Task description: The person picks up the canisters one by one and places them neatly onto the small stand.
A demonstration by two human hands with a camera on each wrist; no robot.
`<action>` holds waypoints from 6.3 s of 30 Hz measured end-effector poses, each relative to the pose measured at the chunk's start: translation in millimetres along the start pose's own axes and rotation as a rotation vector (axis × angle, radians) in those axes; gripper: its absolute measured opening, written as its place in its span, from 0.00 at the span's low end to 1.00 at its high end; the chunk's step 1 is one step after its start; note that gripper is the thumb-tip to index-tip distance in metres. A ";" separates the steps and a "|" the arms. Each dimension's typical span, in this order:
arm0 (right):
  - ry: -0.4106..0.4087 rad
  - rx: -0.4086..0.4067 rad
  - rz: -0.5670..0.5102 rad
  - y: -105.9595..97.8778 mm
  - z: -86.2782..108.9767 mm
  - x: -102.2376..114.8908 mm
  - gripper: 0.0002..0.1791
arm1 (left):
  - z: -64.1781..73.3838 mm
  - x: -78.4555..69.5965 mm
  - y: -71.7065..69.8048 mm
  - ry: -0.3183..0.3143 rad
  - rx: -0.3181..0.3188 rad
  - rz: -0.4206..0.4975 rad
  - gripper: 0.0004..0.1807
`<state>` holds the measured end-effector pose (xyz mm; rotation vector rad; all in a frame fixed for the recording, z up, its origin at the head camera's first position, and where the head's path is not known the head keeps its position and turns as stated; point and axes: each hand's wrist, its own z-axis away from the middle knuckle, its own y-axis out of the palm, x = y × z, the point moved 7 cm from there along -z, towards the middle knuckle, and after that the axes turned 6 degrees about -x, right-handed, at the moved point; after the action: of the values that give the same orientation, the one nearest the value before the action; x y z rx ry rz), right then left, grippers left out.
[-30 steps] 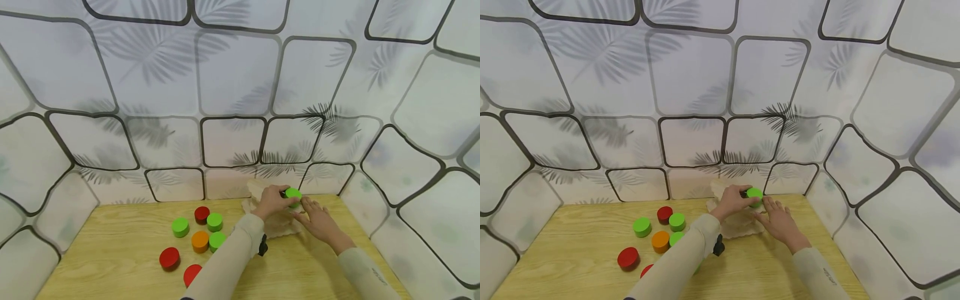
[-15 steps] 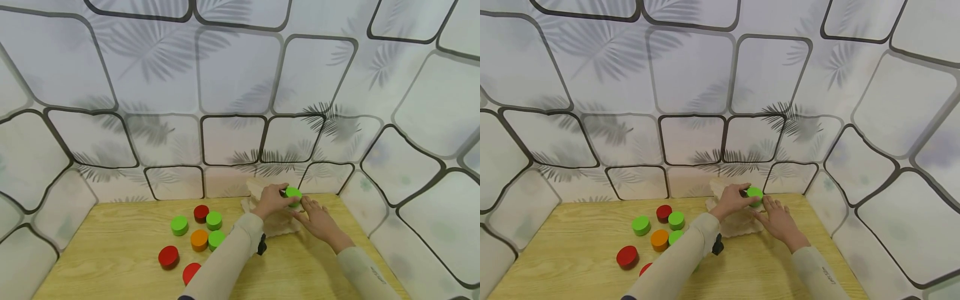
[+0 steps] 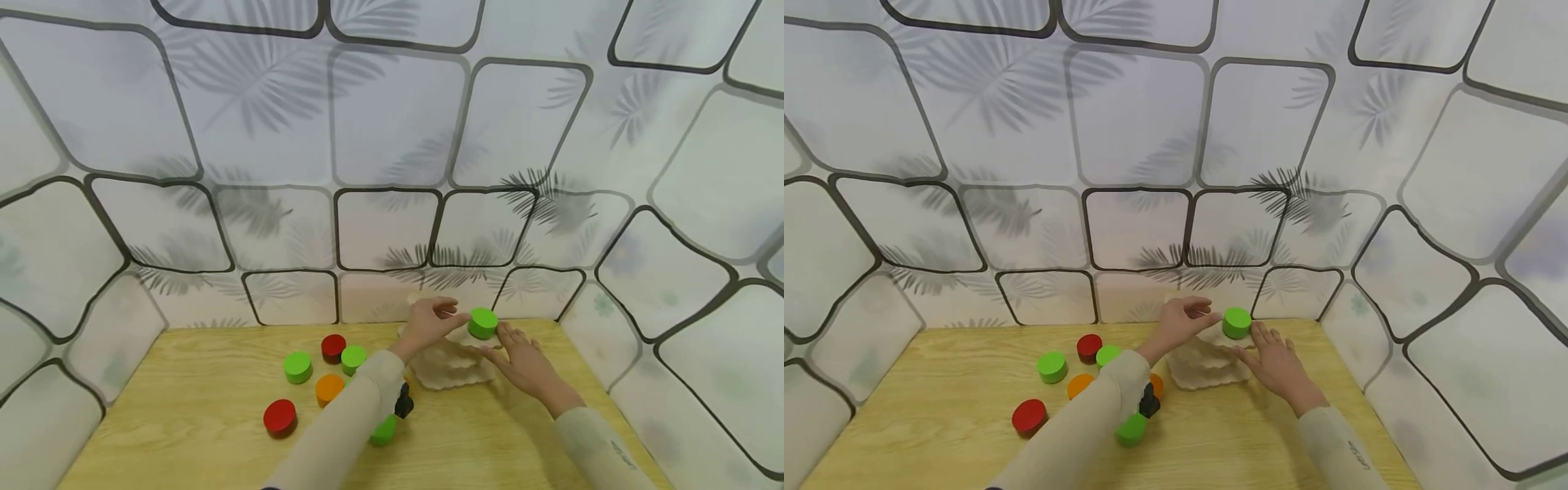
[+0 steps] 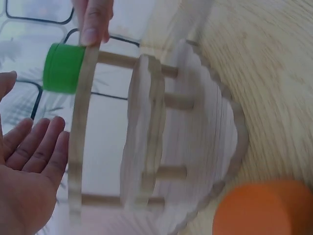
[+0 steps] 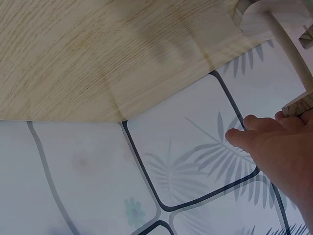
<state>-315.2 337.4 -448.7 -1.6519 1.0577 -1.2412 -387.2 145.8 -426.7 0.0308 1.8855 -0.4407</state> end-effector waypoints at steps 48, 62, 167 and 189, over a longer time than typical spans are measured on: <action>-0.016 0.030 0.006 4.9 1.4 1.7 0.48 | 166.6 72.2 -246.9 -0.108 -0.168 -0.127 0.19; -0.023 0.032 -0.001 6.5 1.3 0.1 0.49 | 213.9 93.2 -257.8 -0.192 -0.182 -0.037 0.25; -0.020 0.035 -0.009 6.9 -0.7 -3.3 0.49 | 155.8 62.4 -201.0 -0.165 -0.103 -0.119 0.31; -0.015 0.042 -0.016 4.6 0.3 -0.4 0.49 | 101.5 38.1 -141.0 -0.126 -0.049 -0.107 0.30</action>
<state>-315.6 336.2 -453.1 -1.6387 1.0043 -1.2515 -342.0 -24.6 -450.3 -0.1279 1.7788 -0.4584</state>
